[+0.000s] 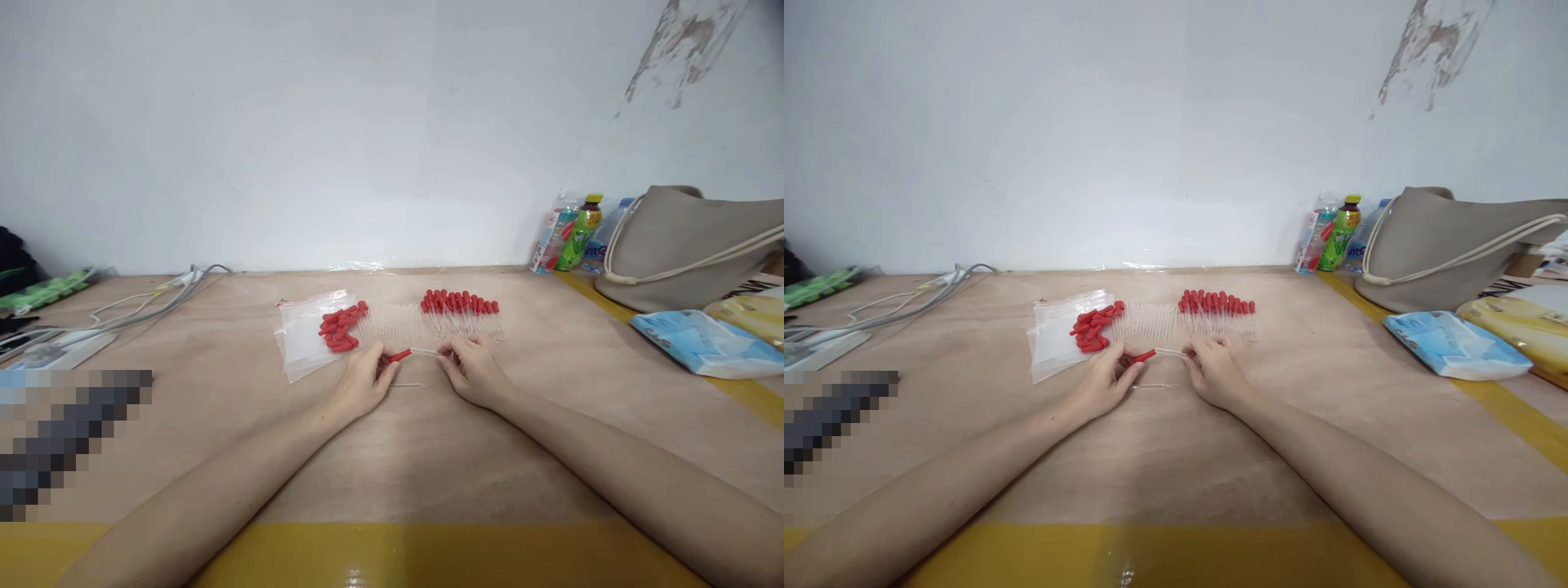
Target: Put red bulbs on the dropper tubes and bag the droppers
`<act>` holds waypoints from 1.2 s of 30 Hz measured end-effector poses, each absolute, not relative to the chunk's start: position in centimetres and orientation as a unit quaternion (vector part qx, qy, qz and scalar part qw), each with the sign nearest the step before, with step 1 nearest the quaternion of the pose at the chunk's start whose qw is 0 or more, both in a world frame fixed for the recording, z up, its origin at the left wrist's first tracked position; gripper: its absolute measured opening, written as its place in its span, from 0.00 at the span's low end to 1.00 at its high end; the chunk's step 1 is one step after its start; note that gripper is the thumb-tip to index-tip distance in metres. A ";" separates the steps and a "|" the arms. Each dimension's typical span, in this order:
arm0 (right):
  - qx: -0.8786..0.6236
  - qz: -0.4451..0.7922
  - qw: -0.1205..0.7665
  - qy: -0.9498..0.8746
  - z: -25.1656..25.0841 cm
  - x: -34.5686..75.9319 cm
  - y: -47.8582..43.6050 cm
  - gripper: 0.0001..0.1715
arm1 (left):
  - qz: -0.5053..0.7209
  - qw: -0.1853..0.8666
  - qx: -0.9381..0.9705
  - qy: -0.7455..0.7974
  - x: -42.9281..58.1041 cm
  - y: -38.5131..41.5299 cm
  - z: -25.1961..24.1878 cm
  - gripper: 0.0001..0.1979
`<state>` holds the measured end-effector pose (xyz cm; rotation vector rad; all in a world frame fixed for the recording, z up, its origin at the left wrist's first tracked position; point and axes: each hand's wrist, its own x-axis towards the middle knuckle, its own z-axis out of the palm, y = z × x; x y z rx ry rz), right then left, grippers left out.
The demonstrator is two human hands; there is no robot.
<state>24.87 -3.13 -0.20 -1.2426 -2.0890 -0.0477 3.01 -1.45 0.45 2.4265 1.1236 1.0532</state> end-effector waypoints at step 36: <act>-0.339 -0.121 0.358 -0.861 0.0 24.2 -3.0 0.10 | 0.332 0.057 0.894 0.294 2.5 -1.2 0.6 0.10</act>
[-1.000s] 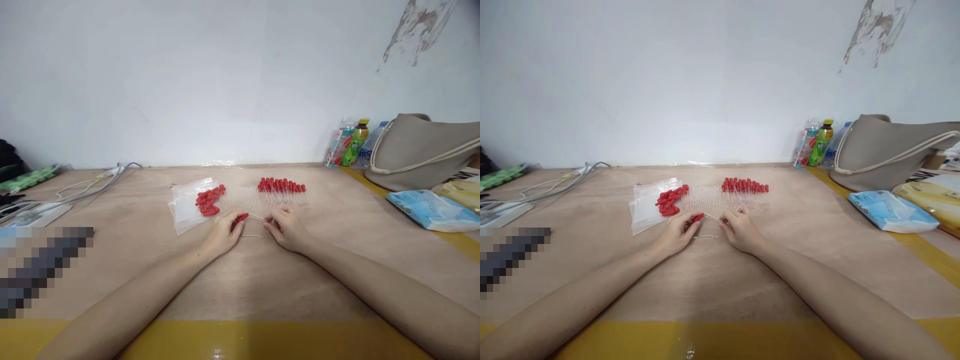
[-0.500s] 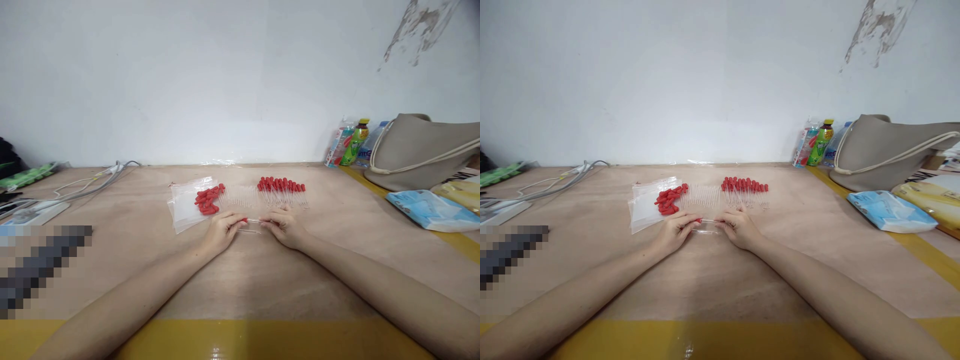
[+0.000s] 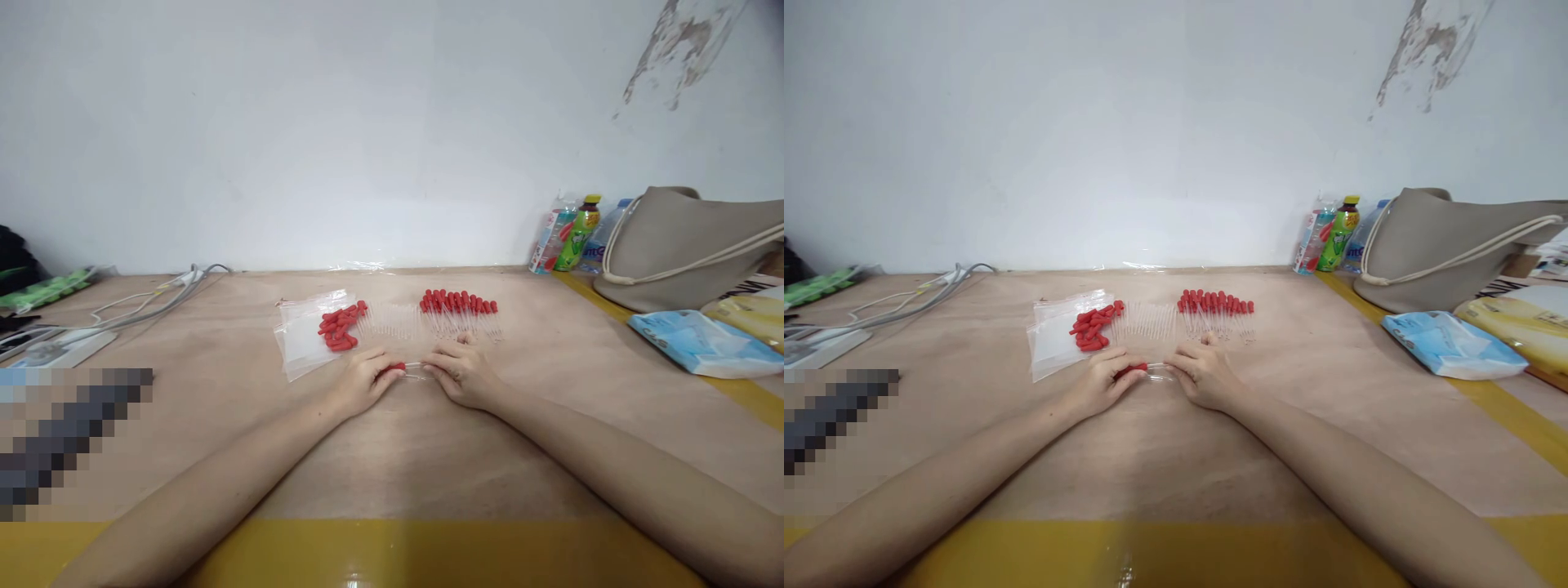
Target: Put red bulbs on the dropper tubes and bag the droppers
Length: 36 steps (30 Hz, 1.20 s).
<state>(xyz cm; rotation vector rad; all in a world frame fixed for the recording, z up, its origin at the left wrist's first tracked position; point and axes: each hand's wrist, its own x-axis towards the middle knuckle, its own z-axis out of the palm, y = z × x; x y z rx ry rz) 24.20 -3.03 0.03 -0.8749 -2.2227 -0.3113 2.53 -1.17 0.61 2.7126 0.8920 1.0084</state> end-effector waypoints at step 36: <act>-0.610 0.013 0.239 -0.755 4.3 26.1 -1.1 0.15 | 0.298 0.128 0.883 0.339 1.1 -0.5 1.4 0.11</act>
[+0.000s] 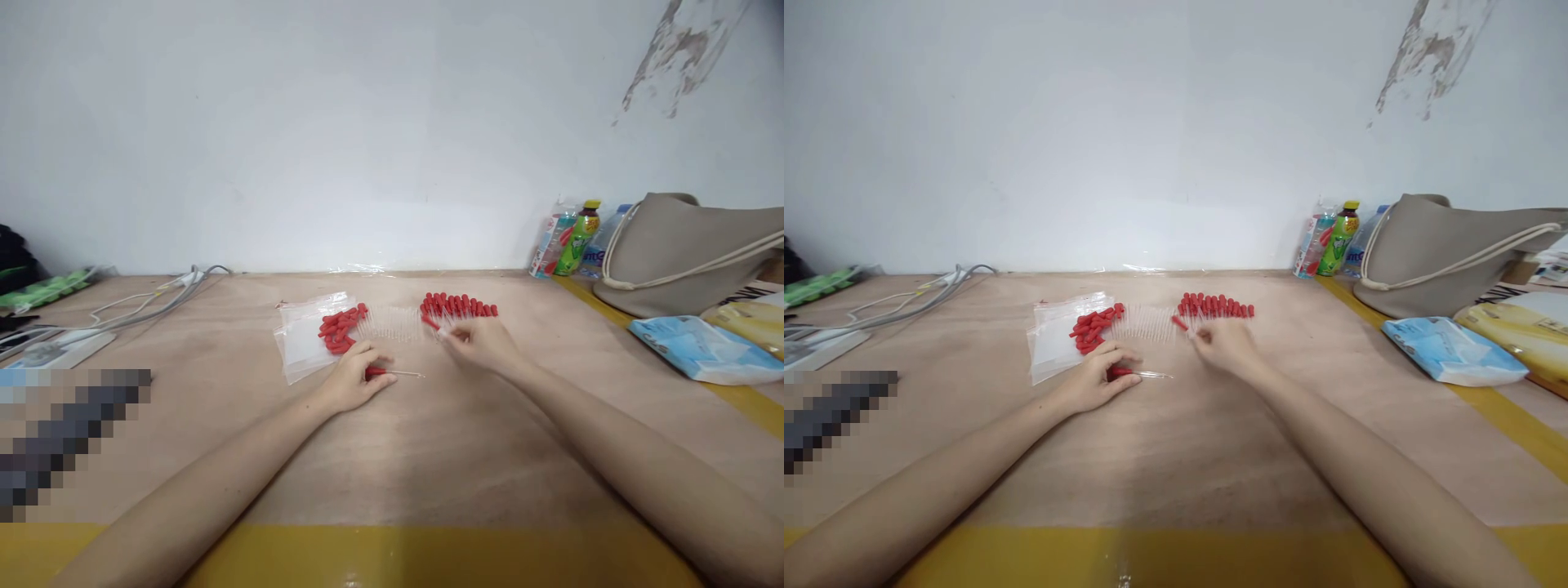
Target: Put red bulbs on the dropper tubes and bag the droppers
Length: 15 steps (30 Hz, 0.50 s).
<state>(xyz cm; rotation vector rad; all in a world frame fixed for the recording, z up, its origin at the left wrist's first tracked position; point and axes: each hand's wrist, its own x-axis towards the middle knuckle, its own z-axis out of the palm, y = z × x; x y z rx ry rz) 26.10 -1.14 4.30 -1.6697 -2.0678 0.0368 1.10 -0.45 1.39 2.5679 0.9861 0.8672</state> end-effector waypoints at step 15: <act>-0.779 0.024 0.203 -0.593 3.2 26.2 6.4 0.21 | 0.271 0.149 0.891 0.333 1.3 -0.3 1.4 0.05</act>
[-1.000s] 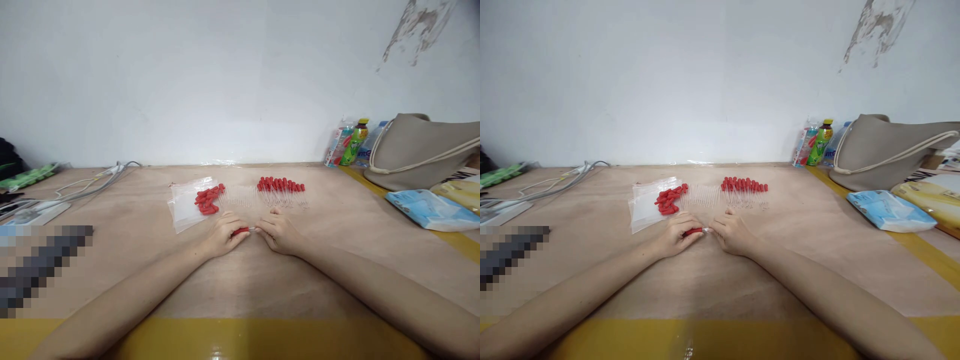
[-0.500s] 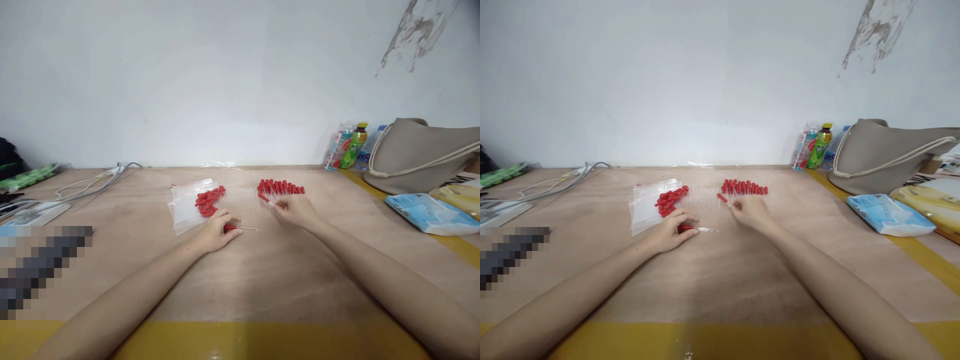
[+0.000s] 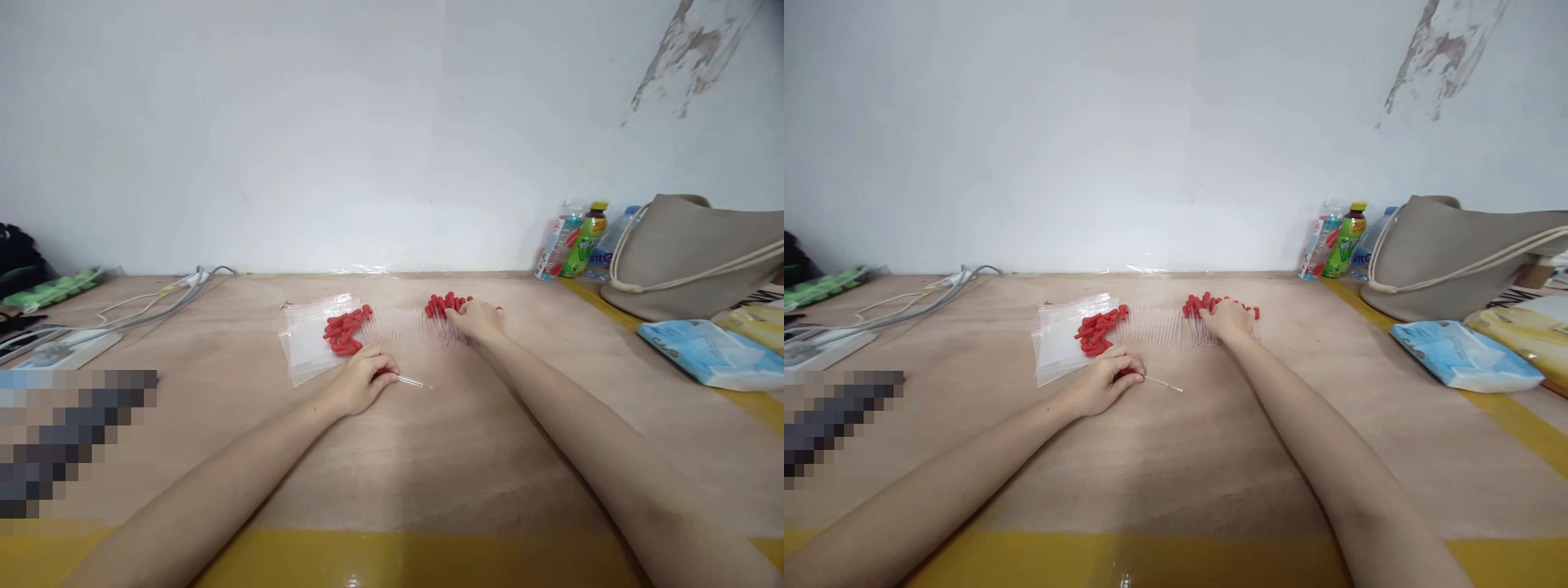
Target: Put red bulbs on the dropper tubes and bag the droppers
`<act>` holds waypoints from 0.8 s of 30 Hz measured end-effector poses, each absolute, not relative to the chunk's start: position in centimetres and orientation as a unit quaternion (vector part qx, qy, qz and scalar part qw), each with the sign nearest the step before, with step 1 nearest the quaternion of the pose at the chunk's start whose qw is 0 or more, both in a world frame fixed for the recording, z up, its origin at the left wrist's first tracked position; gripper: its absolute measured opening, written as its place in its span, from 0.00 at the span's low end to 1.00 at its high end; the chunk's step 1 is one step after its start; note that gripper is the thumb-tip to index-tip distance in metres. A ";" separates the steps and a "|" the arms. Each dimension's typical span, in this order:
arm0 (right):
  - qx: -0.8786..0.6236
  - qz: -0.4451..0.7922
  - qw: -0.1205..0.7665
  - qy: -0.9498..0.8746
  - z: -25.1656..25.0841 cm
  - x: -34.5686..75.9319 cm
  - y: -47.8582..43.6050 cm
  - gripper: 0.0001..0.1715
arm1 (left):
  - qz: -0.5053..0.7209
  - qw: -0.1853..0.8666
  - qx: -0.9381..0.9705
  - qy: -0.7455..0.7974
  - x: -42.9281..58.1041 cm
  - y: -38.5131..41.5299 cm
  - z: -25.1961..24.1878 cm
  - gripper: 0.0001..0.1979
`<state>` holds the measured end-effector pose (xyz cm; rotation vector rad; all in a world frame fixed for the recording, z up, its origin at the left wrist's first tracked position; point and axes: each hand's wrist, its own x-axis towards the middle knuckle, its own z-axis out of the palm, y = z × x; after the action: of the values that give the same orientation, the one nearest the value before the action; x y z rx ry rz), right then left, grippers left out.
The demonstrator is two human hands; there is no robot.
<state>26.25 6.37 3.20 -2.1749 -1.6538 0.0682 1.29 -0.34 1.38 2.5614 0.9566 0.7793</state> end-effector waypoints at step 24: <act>-0.469 0.079 0.201 -0.857 3.7 20.8 -1.0 0.17 | 0.330 0.091 0.883 0.321 1.2 0.0 0.7 0.06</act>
<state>20.82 -1.04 3.72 -1.3093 -2.3941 0.2206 1.25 -0.04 0.67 2.6233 0.9532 0.9808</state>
